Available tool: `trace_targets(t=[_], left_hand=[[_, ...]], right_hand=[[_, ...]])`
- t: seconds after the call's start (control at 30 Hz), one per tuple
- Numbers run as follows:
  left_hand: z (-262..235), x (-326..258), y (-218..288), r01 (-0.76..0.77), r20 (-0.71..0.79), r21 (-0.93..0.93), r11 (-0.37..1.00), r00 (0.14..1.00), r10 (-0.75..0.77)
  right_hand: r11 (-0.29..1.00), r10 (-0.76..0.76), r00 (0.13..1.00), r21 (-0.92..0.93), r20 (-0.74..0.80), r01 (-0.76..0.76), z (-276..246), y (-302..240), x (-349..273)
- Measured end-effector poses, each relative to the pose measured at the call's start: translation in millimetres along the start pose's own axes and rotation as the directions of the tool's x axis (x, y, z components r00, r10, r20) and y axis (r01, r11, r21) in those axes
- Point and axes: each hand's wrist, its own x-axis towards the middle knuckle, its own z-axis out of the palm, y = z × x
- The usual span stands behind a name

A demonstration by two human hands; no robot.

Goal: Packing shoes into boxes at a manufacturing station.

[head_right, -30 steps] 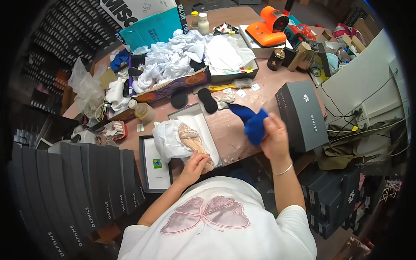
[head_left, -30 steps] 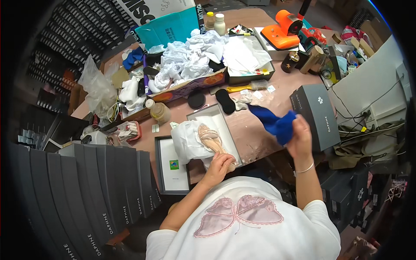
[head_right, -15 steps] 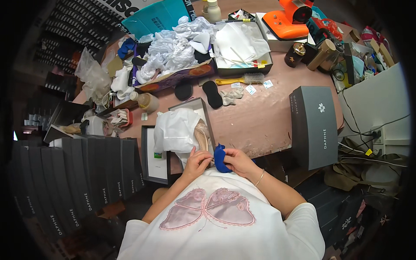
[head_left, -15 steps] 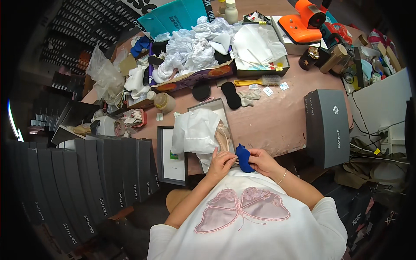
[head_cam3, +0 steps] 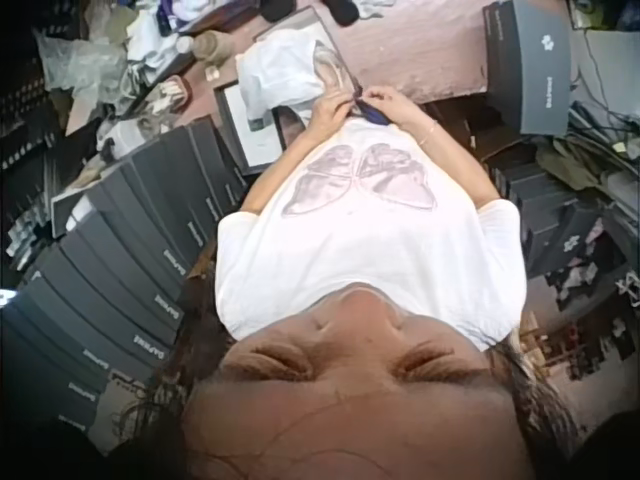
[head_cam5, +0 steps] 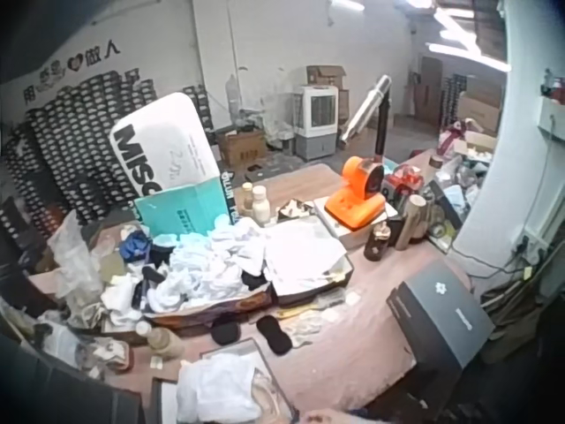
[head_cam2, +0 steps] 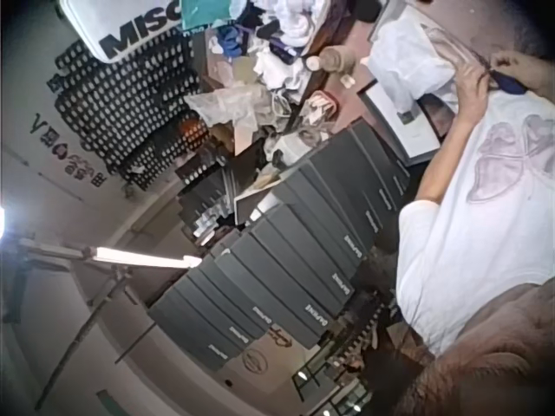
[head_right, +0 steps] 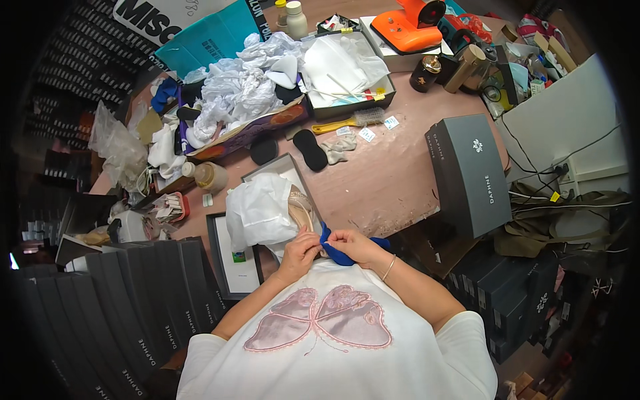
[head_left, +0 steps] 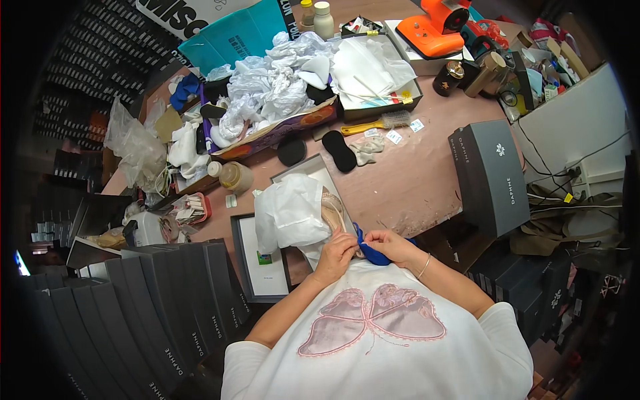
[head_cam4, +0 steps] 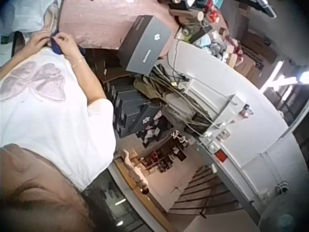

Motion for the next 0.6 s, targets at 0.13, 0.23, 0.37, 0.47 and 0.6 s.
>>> trace_targets(t=[0.13, 0.23, 0.37, 0.47, 0.6], left_hand=[[-3, 4, 3, 0.009, -0.009, -0.129, 0.992, 1.000, -0.010], [-2, -1, 3, 0.049, -0.060, -0.099, 0.994, 0.997, -0.055], [-3, 0, 5, 0.035, -0.053, -0.059, 0.998, 0.998, -0.039], [-3, 0, 2, 0.012, -0.037, 0.003, 1.000, 0.999, -0.012], [-2, 1, 3, -0.040, -0.054, 0.042, 0.998, 0.998, 0.042]], right_hand=[[0.997, 0.022, 1.000, -0.075, -0.008, -0.023, -19, 35, 7], [0.973, 0.047, 0.992, 0.229, -0.114, -0.019, -8, 14, -5], [0.982, -0.095, 0.987, 0.152, -0.131, 0.114, 2, 7, -10], [0.966, -0.177, 0.979, -0.210, -0.102, 0.152, 13, -2, -4], [0.970, -0.139, 0.988, -0.210, -0.062, 0.124, 14, -3, 0]])
